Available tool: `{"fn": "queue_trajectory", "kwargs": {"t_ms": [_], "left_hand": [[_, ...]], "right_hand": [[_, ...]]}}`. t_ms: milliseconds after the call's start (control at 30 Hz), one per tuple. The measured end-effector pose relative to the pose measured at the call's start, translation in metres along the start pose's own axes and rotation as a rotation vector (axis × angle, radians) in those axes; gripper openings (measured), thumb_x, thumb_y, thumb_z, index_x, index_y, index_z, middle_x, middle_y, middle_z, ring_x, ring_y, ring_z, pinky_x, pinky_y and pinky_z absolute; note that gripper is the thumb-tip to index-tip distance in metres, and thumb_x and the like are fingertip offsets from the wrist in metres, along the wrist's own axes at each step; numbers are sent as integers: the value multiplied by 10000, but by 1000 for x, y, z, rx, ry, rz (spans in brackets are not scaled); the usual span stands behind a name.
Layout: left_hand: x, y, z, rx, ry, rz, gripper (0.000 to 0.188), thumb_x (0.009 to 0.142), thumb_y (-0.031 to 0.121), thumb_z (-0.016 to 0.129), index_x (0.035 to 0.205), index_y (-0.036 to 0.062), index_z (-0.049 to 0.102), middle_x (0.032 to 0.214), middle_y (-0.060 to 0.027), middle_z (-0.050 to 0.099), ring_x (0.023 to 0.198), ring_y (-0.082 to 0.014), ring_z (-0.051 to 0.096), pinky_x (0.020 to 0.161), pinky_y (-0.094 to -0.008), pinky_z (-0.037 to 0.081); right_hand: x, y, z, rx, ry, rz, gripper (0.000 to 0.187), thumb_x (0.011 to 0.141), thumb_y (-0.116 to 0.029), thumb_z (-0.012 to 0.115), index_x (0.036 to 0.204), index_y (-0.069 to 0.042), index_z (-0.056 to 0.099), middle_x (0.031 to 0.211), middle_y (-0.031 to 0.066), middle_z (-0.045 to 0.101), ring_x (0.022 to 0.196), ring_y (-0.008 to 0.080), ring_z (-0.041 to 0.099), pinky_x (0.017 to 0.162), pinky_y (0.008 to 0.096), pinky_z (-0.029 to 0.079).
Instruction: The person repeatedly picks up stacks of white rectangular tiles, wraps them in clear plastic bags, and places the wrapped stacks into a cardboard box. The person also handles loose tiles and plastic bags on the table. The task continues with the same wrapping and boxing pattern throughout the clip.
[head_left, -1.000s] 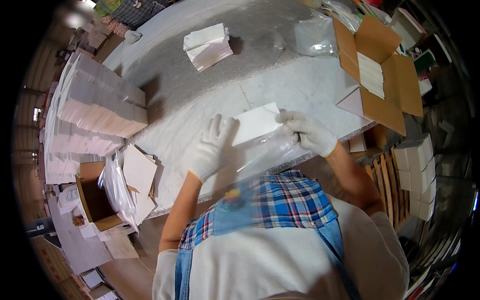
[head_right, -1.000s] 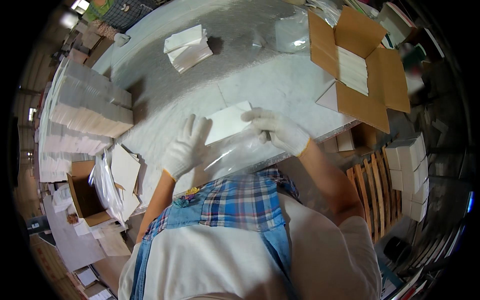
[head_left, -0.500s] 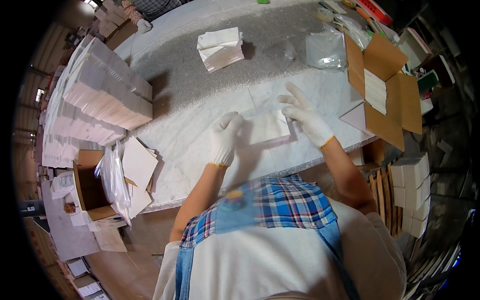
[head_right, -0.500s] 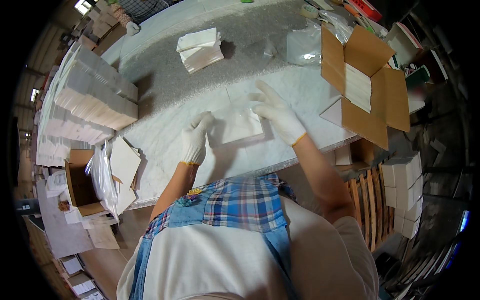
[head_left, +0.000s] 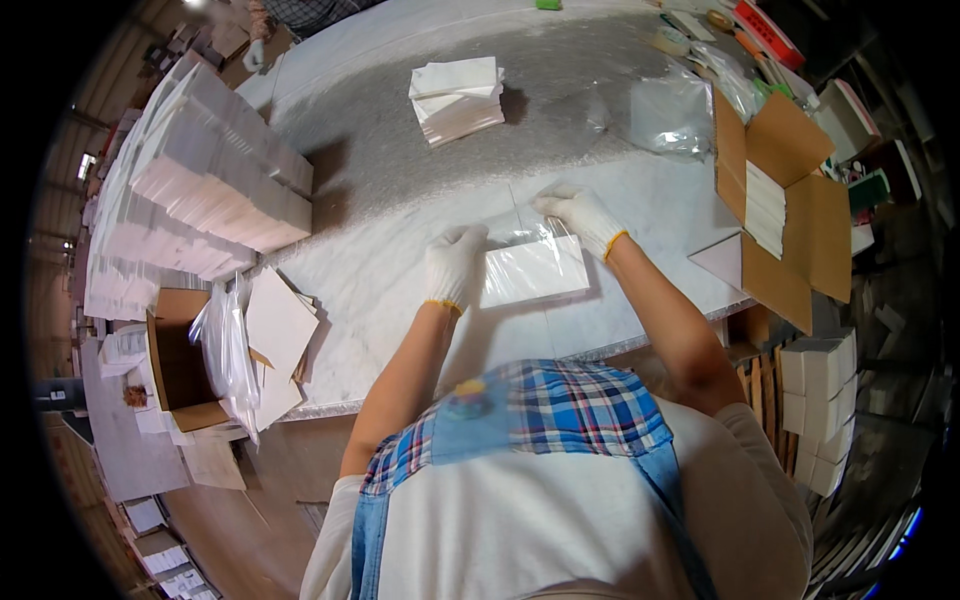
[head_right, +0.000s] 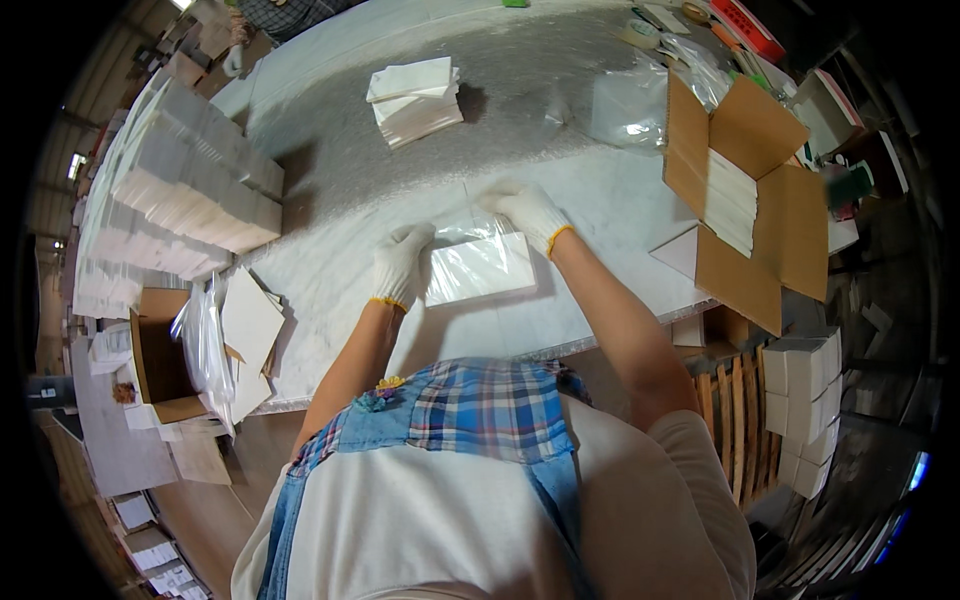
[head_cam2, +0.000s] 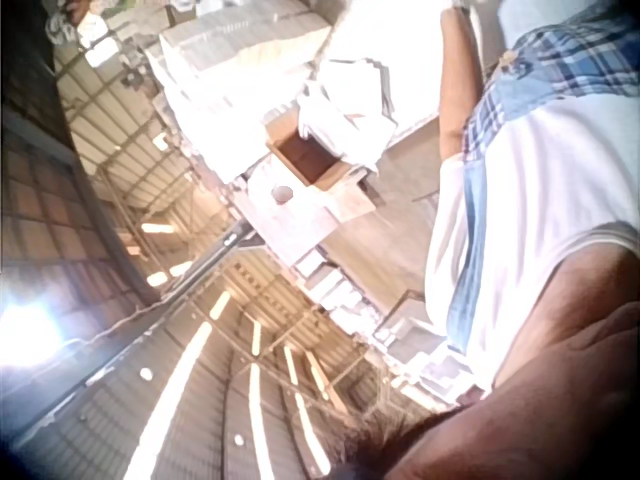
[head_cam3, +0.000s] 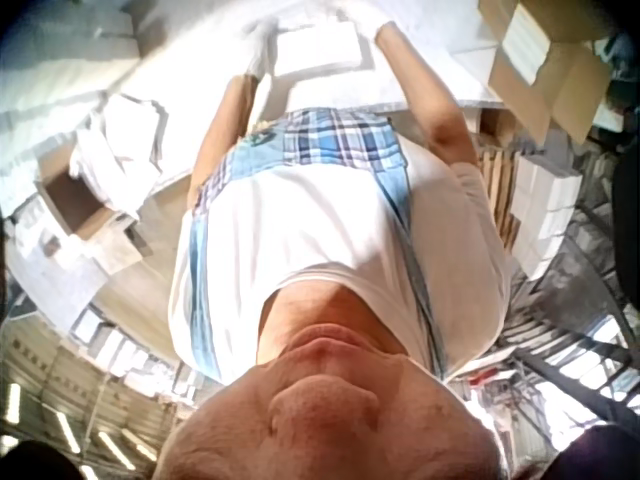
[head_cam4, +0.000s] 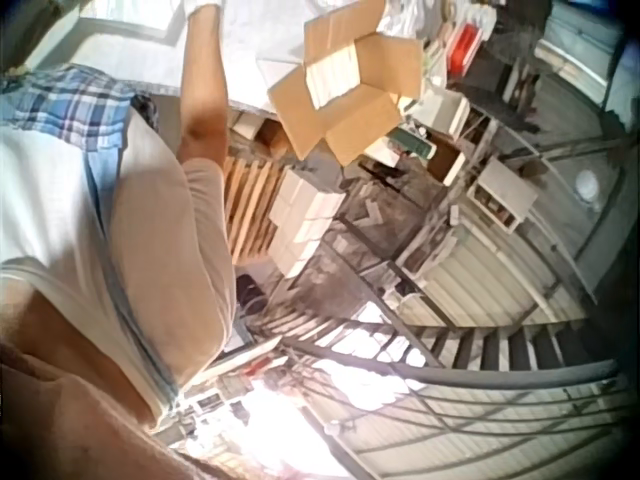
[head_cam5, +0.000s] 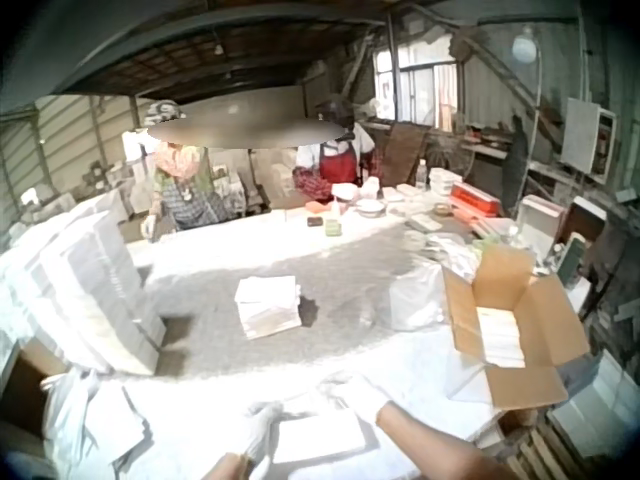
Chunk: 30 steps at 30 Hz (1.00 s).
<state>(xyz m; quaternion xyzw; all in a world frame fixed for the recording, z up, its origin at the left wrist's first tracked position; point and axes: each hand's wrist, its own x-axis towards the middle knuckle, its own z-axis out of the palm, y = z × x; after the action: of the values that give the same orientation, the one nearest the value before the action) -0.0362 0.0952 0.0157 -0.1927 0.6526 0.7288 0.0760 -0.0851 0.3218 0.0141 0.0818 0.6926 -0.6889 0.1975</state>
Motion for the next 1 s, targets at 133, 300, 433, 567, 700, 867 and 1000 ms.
{"fn": "queue_trajectory", "kwargs": {"t_ms": [133, 300, 433, 567, 700, 867, 1000], "left_hand": [[22, -13, -1, 0, 22, -58, 216, 901, 152, 744, 876, -61, 716, 792, -84, 697, 637, -133, 589, 589, -309, 480], [37, -10, -5, 238, 38, -123, 192, 864, 150, 757, 776, -13, 707, 661, -65, 646, 574, -134, 569, 521, -304, 448], [47, 14, -11, 700, 29, -58, 178, 850, 197, 730, 887, 22, 740, 738, -117, 678, 641, -216, 615, 609, -364, 497], [97, 34, -24, 1123, 344, 795, 314, 849, 284, 737, 1101, 98, 733, 992, -176, 709, 914, -362, 669, 808, -460, 536], [167, 117, -10, 1335, 254, 1116, 603, 832, 362, 774, 1357, 130, 591, 1284, -151, 628, 1180, -398, 588, 945, -520, 494], [240, 181, 21, 1678, -117, 889, 922, 753, 391, 849, 1540, 158, 431, 1549, -228, 484, 1464, -469, 395, 1172, -563, 367], [283, 199, 43, 1769, -352, 773, 1044, 663, 433, 881, 1551, 133, 423, 1546, -225, 496, 1486, -419, 395, 1186, -555, 352]], "right_hand": [[32, 30, -11, -58, -17, 6, 297, 938, -175, 743, 1157, 26, 735, 871, 44, 701, 683, 102, 605, 632, 235, 484], [66, 62, -24, -366, 93, 30, 342, 910, -224, 716, 1131, 35, 745, 814, 37, 705, 667, 117, 618, 615, 258, 473], [55, 32, -18, -619, 53, 49, 369, 878, -280, 669, 1063, 24, 766, 811, 80, 735, 690, 155, 662, 666, 318, 518], [51, 24, -14, -674, 79, 87, 369, 843, -347, 626, 1031, -72, 787, 929, 144, 762, 845, 297, 712, 810, 416, 547], [51, 23, -12, -725, 104, 79, 367, 837, -380, 609, 1016, -114, 789, 1005, 163, 764, 919, 378, 721, 865, 464, 555], [44, 13, -7, -751, 121, 35, 377, 865, -395, 598, 1027, -113, 788, 1028, 178, 756, 939, 394, 716, 865, 488, 551], [38, 8, -7, -740, 139, 21, 389, 876, -412, 602, 1039, -111, 788, 1047, 177, 755, 945, 386, 718, 872, 482, 550]]}}
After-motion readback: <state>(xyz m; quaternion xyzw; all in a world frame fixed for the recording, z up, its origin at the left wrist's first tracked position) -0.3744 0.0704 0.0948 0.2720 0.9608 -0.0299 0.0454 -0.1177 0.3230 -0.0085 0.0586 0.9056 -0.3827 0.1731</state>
